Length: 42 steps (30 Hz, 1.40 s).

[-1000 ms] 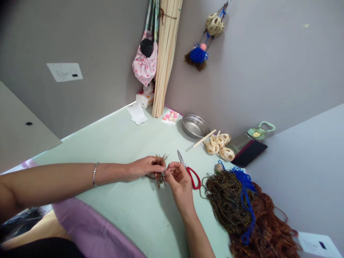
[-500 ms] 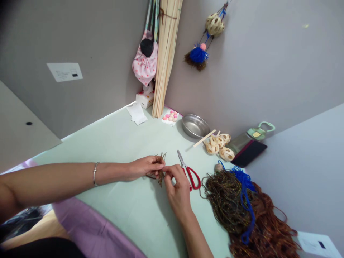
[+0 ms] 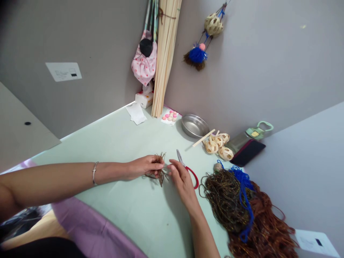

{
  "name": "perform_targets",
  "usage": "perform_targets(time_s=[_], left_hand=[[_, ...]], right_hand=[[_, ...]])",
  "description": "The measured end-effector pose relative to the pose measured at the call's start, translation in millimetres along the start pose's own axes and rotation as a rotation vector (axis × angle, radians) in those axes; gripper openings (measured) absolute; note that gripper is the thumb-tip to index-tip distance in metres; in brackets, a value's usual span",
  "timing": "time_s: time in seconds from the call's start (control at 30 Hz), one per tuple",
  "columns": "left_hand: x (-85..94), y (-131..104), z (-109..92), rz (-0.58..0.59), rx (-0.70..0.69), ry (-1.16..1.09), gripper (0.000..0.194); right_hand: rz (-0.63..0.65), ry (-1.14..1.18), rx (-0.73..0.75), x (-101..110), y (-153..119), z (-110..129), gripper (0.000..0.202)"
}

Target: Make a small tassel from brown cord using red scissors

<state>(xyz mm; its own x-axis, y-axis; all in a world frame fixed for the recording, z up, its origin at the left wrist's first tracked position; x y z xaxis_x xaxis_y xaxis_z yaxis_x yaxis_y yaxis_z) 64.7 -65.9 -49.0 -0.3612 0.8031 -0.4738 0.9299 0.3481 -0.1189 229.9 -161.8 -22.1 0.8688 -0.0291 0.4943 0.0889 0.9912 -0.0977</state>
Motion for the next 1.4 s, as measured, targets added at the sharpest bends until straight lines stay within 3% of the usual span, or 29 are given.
perform_targets(time_s=[0.1,0.17,0.33,0.5,0.57,0.7,0.87,1.4], left_hand=[[1.5,1,2,0.033,-0.009,0.003,0.035],[2.5,3,4,0.045,-0.004,0.009,0.036],[4.2,4,6,0.027,0.031,0.038,0.038],[1.4,1,4,0.137,0.009,0.126,0.035],[0.1,0,2,0.129,0.013,0.115,0.035],[-0.5,-2,-2,0.041,-0.002,0.076,0.035],[-1.0,-3,-6,-0.005,-0.032,0.093,0.034],[-1.9,-2,-3,0.141,-0.005,0.140,0.021]], right_hand=[[0.207,0.135,0.029,-6,0,9,0.030],[0.256,0.194,0.032,-8,1,10,0.027],[0.093,0.287,-0.084,-3,-1,8,0.027],[0.097,0.496,-0.114,-6,-3,13,0.029],[0.059,0.525,-0.096,-7,-4,15,0.030],[-0.030,0.317,-0.035,-6,-5,14,0.028],[0.057,0.149,0.062,-8,-3,7,0.029],[-0.067,0.213,0.046,-12,-5,12,0.030]])
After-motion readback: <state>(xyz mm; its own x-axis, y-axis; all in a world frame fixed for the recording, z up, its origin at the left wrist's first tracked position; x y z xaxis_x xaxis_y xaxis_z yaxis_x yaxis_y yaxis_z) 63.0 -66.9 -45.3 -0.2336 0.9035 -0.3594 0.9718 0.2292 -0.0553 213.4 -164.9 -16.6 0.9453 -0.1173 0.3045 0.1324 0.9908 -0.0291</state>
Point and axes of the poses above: each hand's wrist, its own y-axis towards the middle knuckle, its own x-axis out of the back of the hand, z = x × y, the point moved 1 cm from there along y, towards the middle knuckle, and after that the axes turned 7 degrees about z, right-handed, at the moved point
